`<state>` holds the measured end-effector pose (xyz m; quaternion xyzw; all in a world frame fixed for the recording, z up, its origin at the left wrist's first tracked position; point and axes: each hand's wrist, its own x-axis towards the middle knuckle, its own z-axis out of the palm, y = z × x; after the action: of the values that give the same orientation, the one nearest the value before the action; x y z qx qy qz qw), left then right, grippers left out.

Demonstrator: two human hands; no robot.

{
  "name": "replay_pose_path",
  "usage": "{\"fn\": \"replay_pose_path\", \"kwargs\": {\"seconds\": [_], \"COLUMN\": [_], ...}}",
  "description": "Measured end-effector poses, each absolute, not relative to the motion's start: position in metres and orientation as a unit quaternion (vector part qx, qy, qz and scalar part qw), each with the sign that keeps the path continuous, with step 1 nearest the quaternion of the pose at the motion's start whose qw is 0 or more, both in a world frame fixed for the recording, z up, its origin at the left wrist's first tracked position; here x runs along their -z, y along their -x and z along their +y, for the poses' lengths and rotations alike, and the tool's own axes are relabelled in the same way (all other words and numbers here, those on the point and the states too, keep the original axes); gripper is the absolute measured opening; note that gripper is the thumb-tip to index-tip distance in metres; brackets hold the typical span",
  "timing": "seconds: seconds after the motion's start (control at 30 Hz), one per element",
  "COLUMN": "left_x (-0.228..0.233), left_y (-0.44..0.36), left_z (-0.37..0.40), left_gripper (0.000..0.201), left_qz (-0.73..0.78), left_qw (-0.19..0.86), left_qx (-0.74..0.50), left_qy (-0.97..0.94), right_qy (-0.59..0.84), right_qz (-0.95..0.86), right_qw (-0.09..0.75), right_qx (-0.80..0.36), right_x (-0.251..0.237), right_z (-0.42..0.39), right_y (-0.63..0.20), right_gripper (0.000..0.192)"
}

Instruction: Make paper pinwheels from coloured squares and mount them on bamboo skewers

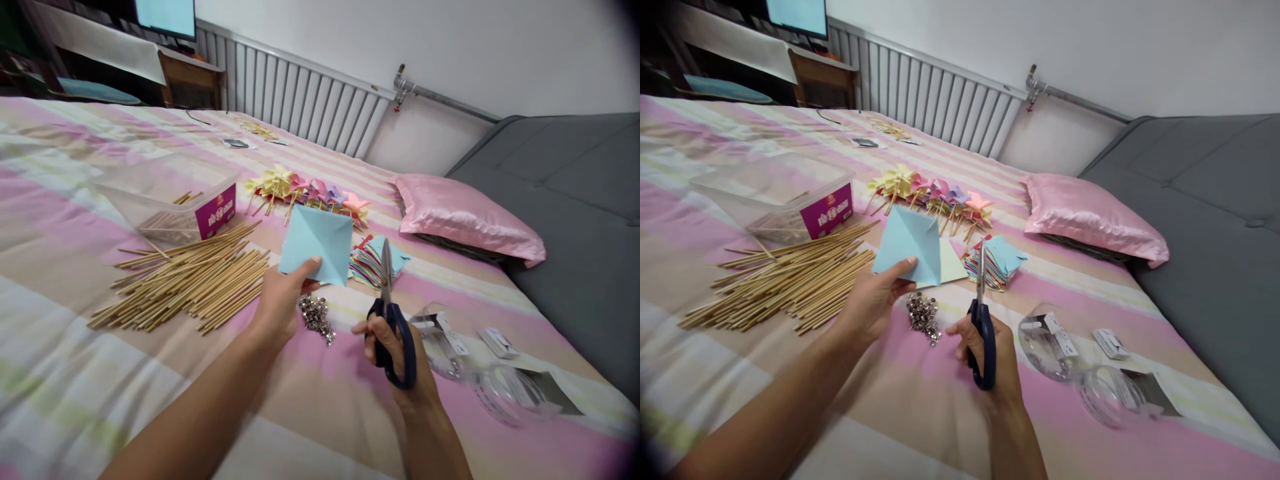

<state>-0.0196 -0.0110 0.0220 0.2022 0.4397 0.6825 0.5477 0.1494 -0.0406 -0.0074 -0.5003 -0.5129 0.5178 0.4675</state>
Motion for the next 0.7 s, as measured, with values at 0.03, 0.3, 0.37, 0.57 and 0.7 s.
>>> {"fn": "replay_pose_path", "kwargs": {"seconds": [0.03,0.3,0.37,0.57,0.7], "left_x": [-0.02,-0.012,-0.013,-0.017,-0.016], "left_y": [0.014,-0.016,-0.014,0.004,0.012], "left_z": [-0.014,-0.032,-0.031,-0.021,-0.018], "left_gripper": [0.026,0.027,0.024,0.024,0.02], "left_qz": [0.434,0.437,0.422,0.422,0.406], "left_qw": [0.571,0.659,0.673,0.657,0.668], "left_qx": [-0.666,-0.544,-0.515,-0.509,-0.483], "left_qy": [-0.205,-0.28,-0.321,-0.363,-0.395], "right_qy": [0.499,0.479,0.472,0.447,0.449], "right_qz": [-0.505,-0.361,-0.348,-0.375,-0.4], "right_qw": [0.482,0.644,0.66,0.602,0.571], "right_qx": [-0.514,-0.474,-0.47,-0.545,-0.559], "right_x": [0.008,0.004,0.002,-0.003,-0.003], "right_z": [-0.041,-0.04,-0.037,-0.031,-0.031], "right_y": [-0.148,-0.132,-0.137,-0.168,-0.176], "right_gripper": [0.039,0.035,0.036,0.031,0.031]}}
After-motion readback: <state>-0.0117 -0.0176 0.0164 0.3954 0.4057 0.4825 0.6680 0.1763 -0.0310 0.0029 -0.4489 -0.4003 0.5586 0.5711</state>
